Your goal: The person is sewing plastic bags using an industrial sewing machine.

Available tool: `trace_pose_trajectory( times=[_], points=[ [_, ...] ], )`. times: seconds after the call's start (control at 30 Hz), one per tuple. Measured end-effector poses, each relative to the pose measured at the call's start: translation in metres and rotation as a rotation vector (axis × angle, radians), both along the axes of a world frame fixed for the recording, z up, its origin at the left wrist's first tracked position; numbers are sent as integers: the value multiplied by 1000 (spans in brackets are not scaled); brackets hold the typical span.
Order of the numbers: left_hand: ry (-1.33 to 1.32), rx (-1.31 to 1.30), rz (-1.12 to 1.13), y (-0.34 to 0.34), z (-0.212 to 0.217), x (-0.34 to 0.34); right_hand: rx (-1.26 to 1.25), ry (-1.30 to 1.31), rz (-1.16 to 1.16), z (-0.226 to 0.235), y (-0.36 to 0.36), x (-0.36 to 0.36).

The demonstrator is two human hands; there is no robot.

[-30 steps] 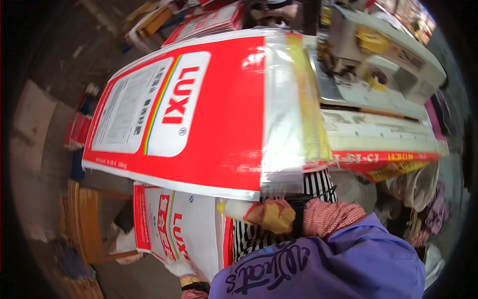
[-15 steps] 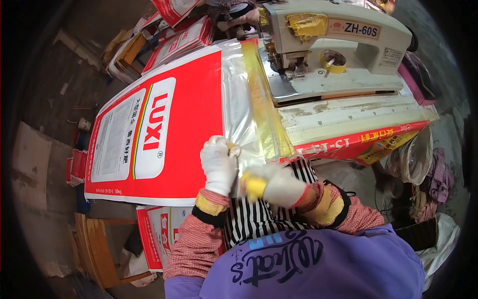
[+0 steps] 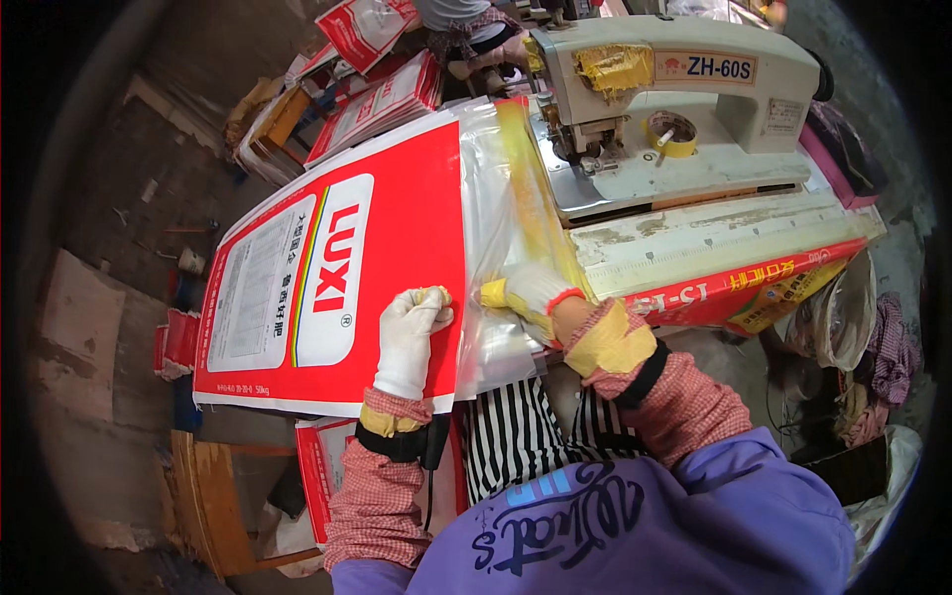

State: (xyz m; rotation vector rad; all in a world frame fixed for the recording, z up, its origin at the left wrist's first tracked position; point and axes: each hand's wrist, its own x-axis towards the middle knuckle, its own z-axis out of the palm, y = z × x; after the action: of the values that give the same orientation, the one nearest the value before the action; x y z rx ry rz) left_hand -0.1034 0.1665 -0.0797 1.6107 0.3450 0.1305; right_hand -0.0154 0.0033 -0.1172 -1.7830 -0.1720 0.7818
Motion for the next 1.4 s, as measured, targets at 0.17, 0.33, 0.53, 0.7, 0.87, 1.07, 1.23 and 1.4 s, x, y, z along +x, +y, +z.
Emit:
trace_pose_trajectory(
  times=[0.17, 0.33, 0.53, 0.7, 0.87, 1.07, 1.23, 1.4],
  points=[
    [174, 35, -103, -9, 21, 11, -2, -144, 6, 8, 2, -11],
    [-20, 376, -374, -5, 38, 27, -238, -644, 227, 41, 5, -19],
    [-268, 131, -6, 37, 65, 14, -468, -831, 165, 52, -9, -17],
    [-242, 522, 84, 20, 86, 1, -284, -1065, 971, 55, 35, -68],
    [-168, 333, -54, 18, 89, -45, 345, -896, 1275, 24, 63, -67],
    [-111, 1012, -828, 24, 58, -83, -11, -829, -54, -3, 105, 98],
    [894, 183, -1006, 21, 55, -104, 9, -441, -701, 8, 74, 159],
    [-26, 700, -1273, 33, 87, -21, 704, -159, -428, 5, 95, 83]
  ],
)
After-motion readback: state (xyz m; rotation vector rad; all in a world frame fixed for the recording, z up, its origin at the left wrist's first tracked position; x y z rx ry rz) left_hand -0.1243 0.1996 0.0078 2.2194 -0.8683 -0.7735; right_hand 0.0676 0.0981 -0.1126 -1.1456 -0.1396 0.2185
